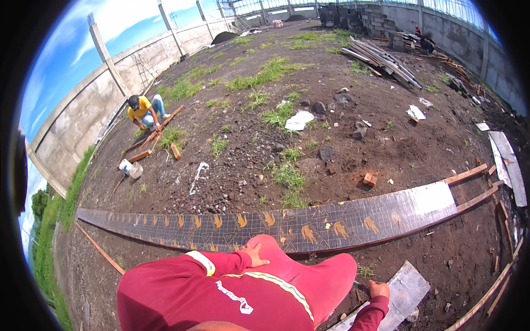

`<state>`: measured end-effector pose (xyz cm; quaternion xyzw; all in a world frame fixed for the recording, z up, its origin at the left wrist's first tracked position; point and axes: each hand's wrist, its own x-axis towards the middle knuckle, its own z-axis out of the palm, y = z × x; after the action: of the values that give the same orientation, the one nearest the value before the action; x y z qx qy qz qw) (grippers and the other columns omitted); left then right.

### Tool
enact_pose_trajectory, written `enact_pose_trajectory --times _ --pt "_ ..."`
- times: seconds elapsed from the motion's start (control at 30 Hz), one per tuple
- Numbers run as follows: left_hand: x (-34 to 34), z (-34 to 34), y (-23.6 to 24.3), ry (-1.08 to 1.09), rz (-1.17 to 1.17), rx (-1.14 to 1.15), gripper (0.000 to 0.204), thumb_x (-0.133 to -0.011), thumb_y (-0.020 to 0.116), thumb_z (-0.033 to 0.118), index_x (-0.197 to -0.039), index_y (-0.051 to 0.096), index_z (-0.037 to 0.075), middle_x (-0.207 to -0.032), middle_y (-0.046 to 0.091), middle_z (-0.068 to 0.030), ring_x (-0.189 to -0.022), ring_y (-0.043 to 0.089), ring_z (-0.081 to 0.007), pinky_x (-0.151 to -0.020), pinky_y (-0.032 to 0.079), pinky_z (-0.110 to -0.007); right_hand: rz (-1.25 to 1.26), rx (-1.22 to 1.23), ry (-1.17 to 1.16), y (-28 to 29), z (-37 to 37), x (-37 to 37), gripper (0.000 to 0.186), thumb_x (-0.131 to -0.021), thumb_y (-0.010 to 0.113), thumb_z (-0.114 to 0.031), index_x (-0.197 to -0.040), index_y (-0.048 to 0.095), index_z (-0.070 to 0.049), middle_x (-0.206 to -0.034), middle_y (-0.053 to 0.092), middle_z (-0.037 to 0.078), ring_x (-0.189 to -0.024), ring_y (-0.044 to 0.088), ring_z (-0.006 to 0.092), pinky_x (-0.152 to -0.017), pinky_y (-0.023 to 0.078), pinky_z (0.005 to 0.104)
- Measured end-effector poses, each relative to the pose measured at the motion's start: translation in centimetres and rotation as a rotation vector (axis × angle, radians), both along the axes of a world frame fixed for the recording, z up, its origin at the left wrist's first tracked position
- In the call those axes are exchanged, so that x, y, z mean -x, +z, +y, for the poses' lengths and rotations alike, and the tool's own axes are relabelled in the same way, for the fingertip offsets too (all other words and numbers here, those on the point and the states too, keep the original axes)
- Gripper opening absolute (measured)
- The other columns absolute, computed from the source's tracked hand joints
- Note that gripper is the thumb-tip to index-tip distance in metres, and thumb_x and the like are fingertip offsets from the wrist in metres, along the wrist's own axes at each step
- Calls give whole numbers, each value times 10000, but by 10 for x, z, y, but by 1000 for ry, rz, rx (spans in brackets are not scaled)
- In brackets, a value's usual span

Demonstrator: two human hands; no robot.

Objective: The person places a long solar panel onto a curved wooden frame on the ground, then repeatedly hammers nails into the panel to secure it. They retrieve additional nails from a bucket and continue fastening the panel along its length.

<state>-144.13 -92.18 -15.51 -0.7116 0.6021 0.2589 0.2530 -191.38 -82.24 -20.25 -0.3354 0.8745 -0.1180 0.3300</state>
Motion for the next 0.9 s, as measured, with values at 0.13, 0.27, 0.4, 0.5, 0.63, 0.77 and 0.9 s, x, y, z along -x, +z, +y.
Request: enact_pose_trajectory --times 0.13,0.27,0.4,0.5,0.63,0.77,0.9 --pt "-2 0 -6 -10 -2 7 975 -661 521 677 -1394 148 154 -1386 178 -263 -1239 234 -477 -1002 236 -541 83 12 63 17 0 -6 459 -681 613 -404 -771 648 46 -766 622 237 -786 618 346 -716 464 401" --pt "-4 0 -8 -5 -3 8 972 -663 517 678 -1393 149 152 -1387 178 -258 -1242 229 -473 -1002 235 -544 101 14 82 31 0 -13 443 -681 606 -393 -766 653 39 -754 626 224 -764 619 342 -706 468 397" --pt "-3 -1 -8 -12 0 -3 972 -665 517 678 -1394 146 152 -1391 170 -256 -1248 222 -470 -1003 233 -545 61 33 67 34 1 -14 442 -681 603 -393 -757 653 39 -741 625 223 -758 619 339 -707 467 400" --pt "-3 -1 -7 -8 5 -5 972 -666 518 677 -1394 145 152 -1393 166 -256 -1250 216 -470 -1004 230 -547 75 25 66 30 1 -12 445 -684 600 -396 -750 651 40 -736 622 228 -762 618 340 -710 466 403" --pt "-2 0 -5 -2 7 -1 974 -665 519 678 -1393 143 151 -1394 164 -254 -1250 217 -470 -1003 230 -549 86 5 70 20 0 -7 453 -687 597 -401 -750 647 44 -749 615 241 -774 611 356 -716 464 409" --pt "-1 0 -2 2 -5 -1 975 -662 522 680 -1393 146 154 -1394 169 -252 -1247 226 -468 -999 236 -550 103 3 68 10 2 -3 459 -683 600 -404 -755 643 47 -763 610 251 -788 606 367 -727 462 412" --pt "1 0 2 -9 0 -8 972 -661 524 680 -1392 152 158 -1391 179 -251 -1244 233 -467 -995 241 -550 22 20 22 10 4 -3 458 -680 603 -403 -755 643 47 -761 612 249 -787 608 361 -727 464 408"
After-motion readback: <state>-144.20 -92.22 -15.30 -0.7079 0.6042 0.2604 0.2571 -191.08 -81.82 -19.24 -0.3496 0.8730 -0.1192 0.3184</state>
